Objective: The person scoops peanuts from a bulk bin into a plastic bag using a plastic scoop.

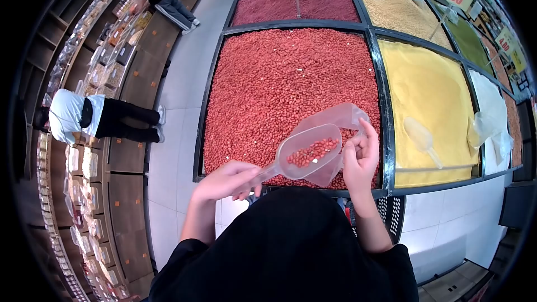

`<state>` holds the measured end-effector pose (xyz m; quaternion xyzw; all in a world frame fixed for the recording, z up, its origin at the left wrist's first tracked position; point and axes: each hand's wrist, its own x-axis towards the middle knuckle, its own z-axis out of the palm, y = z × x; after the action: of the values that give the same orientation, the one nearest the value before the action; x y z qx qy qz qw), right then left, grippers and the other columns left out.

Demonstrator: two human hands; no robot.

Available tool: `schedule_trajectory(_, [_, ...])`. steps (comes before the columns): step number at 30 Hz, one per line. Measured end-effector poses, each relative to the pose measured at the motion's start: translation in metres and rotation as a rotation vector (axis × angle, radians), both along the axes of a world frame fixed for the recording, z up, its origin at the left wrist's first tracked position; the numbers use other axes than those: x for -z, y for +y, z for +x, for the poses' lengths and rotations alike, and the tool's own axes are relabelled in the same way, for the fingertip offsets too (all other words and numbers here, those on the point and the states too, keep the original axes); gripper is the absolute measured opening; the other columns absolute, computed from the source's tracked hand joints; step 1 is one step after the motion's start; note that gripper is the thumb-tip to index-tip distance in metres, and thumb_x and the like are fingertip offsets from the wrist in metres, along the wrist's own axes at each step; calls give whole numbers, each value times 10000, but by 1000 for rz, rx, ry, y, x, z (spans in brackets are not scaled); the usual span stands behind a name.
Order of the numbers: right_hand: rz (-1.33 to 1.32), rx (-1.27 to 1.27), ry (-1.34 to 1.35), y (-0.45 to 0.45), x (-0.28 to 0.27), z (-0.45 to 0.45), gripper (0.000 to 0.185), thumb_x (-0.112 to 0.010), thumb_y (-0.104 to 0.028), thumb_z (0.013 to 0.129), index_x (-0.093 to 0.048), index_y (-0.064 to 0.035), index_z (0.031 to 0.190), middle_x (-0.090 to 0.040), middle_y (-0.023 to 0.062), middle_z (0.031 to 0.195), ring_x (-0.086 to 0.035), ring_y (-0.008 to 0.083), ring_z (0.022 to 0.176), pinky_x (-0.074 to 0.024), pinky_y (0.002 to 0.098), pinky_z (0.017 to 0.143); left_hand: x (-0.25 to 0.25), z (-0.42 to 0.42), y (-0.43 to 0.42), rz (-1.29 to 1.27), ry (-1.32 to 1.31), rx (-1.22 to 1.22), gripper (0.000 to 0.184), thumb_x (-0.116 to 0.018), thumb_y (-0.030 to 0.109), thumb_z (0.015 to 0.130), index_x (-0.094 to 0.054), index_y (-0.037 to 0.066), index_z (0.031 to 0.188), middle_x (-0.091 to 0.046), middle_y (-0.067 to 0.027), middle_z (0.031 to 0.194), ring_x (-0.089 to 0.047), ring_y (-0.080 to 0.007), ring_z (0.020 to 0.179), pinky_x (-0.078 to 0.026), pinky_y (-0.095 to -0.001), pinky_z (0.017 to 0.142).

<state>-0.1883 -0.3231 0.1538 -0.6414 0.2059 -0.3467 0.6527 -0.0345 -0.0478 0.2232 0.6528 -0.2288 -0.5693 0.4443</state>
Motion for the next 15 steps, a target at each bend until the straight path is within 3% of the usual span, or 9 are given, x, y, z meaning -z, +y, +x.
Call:
schedule_trajectory(3, [2, 12, -11, 0, 2, -3, 562, -509, 107, 940, -408, -6, 1481, -527, -28, 845, -473, 0, 663, -375, 149, 581, 3, -9, -29, 37, -170, 21, 427, -523, 401, 1065, -697, 28, 948, -681, -2, 773, -539, -48, 532, -414, -225, 478])
schedule_trajectory(5, [-14, 24, 5, 3, -1, -4, 564, -511, 107, 940, -409, -6, 1482, -526, -28, 846, -473, 1, 666, -376, 150, 585, 11, -14, -43, 7, -174, -16, 417, -584, 405, 1036, -721, 16, 976, -659, 2, 732, -569, -63, 563, -445, -239, 525])
schedule_trajectory(8, [-29, 33, 22, 5, -2, -5, 565, -518, 107, 940, -410, -6, 1483, -525, -29, 849, -473, 3, 675, -377, 152, 596, 13, -18, -56, 7, -582, 7, 486, -659, 451, 970, -734, -20, 1066, -671, -80, 703, -637, -177, 625, -504, -355, 618])
schedule_trajectory(15, [-36, 24, 46, 10, -1, -6, 549, -535, 107, 946, -419, -1, 1472, -501, -29, 843, -463, 11, 694, -376, 164, 618, 8, -18, -72, -73, -701, 32, 465, -668, 446, 946, -732, -14, 979, -665, -178, 704, -683, -312, 662, -508, -407, 644])
